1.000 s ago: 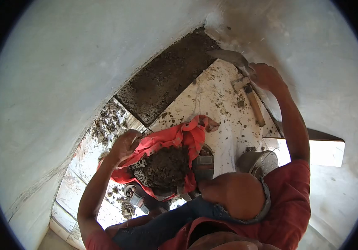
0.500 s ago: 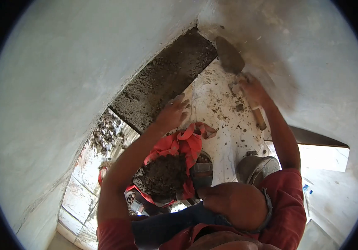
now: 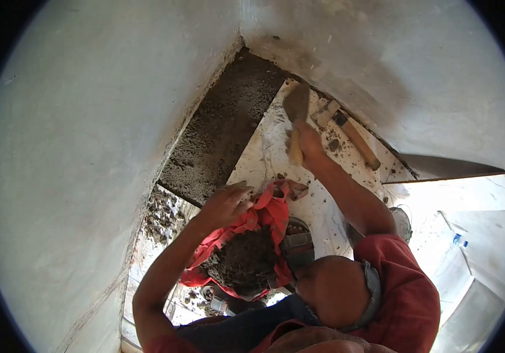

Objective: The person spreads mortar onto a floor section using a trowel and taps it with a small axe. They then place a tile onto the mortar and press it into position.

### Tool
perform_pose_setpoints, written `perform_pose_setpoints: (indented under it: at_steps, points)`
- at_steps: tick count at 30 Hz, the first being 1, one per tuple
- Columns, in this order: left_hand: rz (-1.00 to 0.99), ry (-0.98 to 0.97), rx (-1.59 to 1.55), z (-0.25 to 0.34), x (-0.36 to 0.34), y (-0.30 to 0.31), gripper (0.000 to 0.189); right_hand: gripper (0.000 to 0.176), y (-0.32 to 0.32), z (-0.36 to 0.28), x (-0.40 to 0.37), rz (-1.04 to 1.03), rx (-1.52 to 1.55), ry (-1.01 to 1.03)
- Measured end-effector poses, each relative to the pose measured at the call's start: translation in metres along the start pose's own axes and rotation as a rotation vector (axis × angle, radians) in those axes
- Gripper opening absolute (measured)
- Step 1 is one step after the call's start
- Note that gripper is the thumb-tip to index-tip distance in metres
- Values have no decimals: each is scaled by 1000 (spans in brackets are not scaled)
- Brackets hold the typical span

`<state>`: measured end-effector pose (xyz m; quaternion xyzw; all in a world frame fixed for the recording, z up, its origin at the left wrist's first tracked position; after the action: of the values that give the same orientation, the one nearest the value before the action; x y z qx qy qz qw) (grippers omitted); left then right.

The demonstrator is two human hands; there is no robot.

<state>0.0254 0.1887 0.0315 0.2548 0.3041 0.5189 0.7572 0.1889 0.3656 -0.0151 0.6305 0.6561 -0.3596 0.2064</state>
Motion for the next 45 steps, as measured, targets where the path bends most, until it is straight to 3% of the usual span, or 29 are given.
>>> perform_pose_setpoints:
  at_steps: [1, 3, 6, 7, 9, 10, 11, 12, 16, 17, 18, 20, 21, 22, 24, 27, 31, 34, 36, 39, 45]
  points:
    - [-25, 21, 27, -2, -8, 9, 41, 26, -10, -5, 6, 0, 5, -3]
    - [-22, 31, 69, 1, -27, 35, 40, 29, -46, -13, 10, -364, -244, -43]
    - [-6, 127, 179, 20, -69, 94, 38, 29, -60, -5, -2, -312, -201, 66]
    - [72, 172, 188, 32, -88, 119, 35, 29, -62, -2, -4, -318, -199, 70]
    - [323, 182, 216, 42, -140, 166, 36, 29, -52, 6, 2, -122, -53, 120]
    - [421, 239, 322, 46, -166, 185, 34, 29, -50, 14, 14, -123, -53, 109]
    - [626, 339, 149, 54, -186, 206, 36, 30, -52, 21, 34, -205, -96, 86]
    - [661, 323, 436, 62, -211, 227, 42, 31, -55, 23, 45, -292, -137, 73]
    - [984, 249, 1079, 102, -306, 293, 58, 32, -62, -5, 26, -349, -408, 134]
    - [1059, 412, 1189, 113, -324, 314, 58, 32, -56, -16, 29, -379, -546, 197]
    - [870, 246, 1536, 131, -332, 330, 55, 31, -47, -27, 35, -409, -684, 261]
    - [886, 203, 1622, 137, -357, 356, 49, 32, -29, -47, 65, -500, -982, 456]
    - [885, 175, 1611, 137, -361, 362, 47, 33, -19, -57, 64, -360, -844, 166]
    - [882, 176, 1606, 135, -359, 362, 47, 33, -16, -61, 69, -404, -808, 121]
    - [786, 100, 1892, 128, -347, 356, 45, 33, -11, -70, 78, -441, -766, 92]
    - [795, 262, 1904, 125, -360, 361, 43, 32, -17, -86, 58, -542, -785, 13]
    - [790, 173, 1928, 126, -360, 361, 43, 31, -26, -97, 72, -412, -760, 84]
    - [800, 202, 1894, 127, -354, 360, 42, 30, -38, -96, 73, -539, -856, 29]
    - [810, 151, 1897, 125, -360, 361, 43, 29, -48, -100, 82, -667, -758, 72]
    - [792, 220, 1884, 124, -362, 362, 41, 29, -65, -87, 106, -510, -744, 93]
    - [802, 185, 1913, 125, -360, 363, 38, 29, -87, -87, 93, -595, -841, 31]
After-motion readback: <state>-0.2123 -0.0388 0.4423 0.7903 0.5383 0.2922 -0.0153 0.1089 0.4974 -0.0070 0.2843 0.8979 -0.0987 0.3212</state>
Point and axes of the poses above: each hand's wrist, its own x-axis towards the middle knuckle, its own y-axis out of the back of the hand, z = x × y, the point moved 5 cm from there along x, towards the middle knuckle, and after that the axes turned 4 degrees about y, right-handed, at the moved point
